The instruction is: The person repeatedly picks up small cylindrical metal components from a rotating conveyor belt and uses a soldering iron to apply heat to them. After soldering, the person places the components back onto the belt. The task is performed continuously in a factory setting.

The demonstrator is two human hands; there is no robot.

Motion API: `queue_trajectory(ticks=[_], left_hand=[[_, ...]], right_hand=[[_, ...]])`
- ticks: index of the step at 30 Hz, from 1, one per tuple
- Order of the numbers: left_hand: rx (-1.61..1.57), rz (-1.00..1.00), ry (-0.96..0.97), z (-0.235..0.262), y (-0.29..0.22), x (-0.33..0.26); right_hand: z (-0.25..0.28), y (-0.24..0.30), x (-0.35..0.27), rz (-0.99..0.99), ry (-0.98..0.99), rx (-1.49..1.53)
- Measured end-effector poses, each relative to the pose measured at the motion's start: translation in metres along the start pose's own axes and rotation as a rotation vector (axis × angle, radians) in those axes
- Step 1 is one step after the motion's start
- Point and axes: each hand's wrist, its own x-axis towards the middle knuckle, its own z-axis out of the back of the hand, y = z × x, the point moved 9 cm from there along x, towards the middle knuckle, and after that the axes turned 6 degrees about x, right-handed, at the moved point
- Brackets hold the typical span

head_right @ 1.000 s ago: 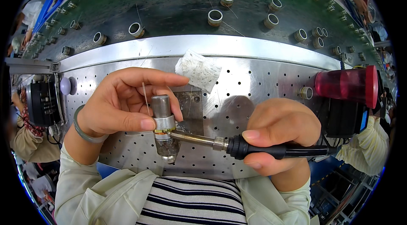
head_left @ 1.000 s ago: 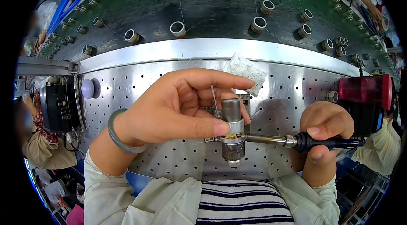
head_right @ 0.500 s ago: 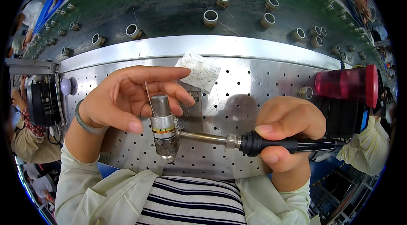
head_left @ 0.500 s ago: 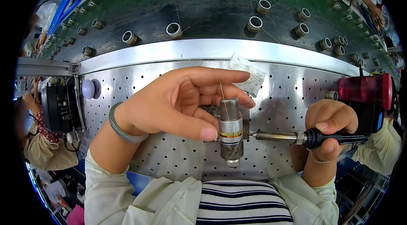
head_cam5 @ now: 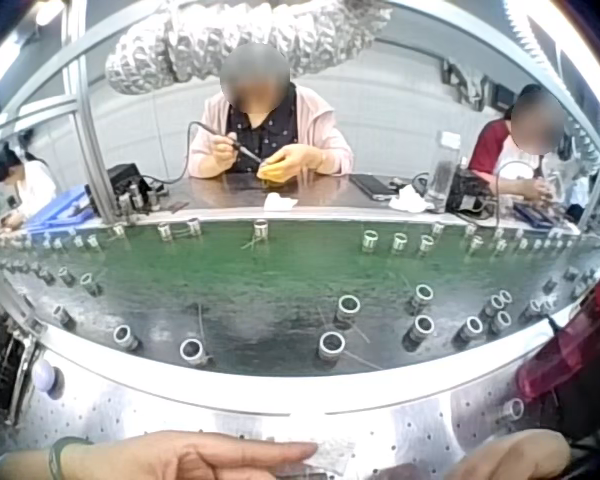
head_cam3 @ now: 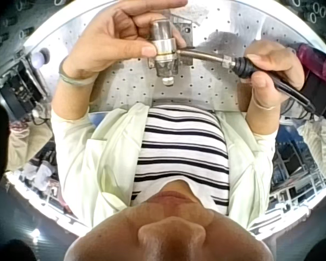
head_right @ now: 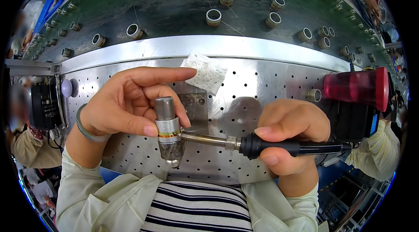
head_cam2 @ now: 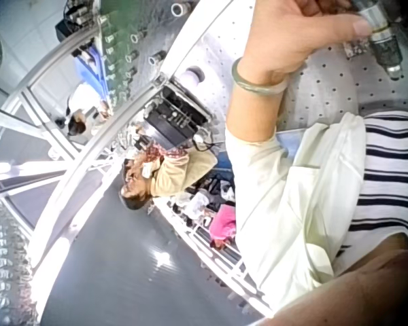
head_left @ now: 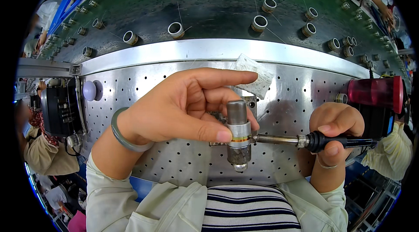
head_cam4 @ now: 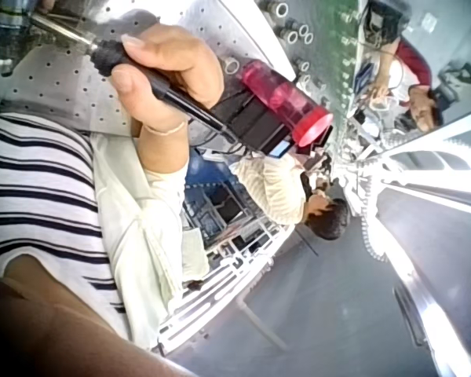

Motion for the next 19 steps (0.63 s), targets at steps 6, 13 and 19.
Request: queue_trajectory(ticks=[6,13,19], left_hand=[[-0.005,0.001,-0.02,-0.0034,0.0004,-0.0001],[-0.002,-0.001,-0.024,-0.0037,0.0014,0.0024],[-0.001,0.003,-0.036,-0.0044,0.001,0.0022]], right_hand=[[0.0001,0.0004,0.0002,0.001,0.032,0.033],[-0.0012,0.0009,0.0013,0.021,0.093,0.015],[-0.0036,0.0039,0.0023,0.039,0.162,-0.045]])
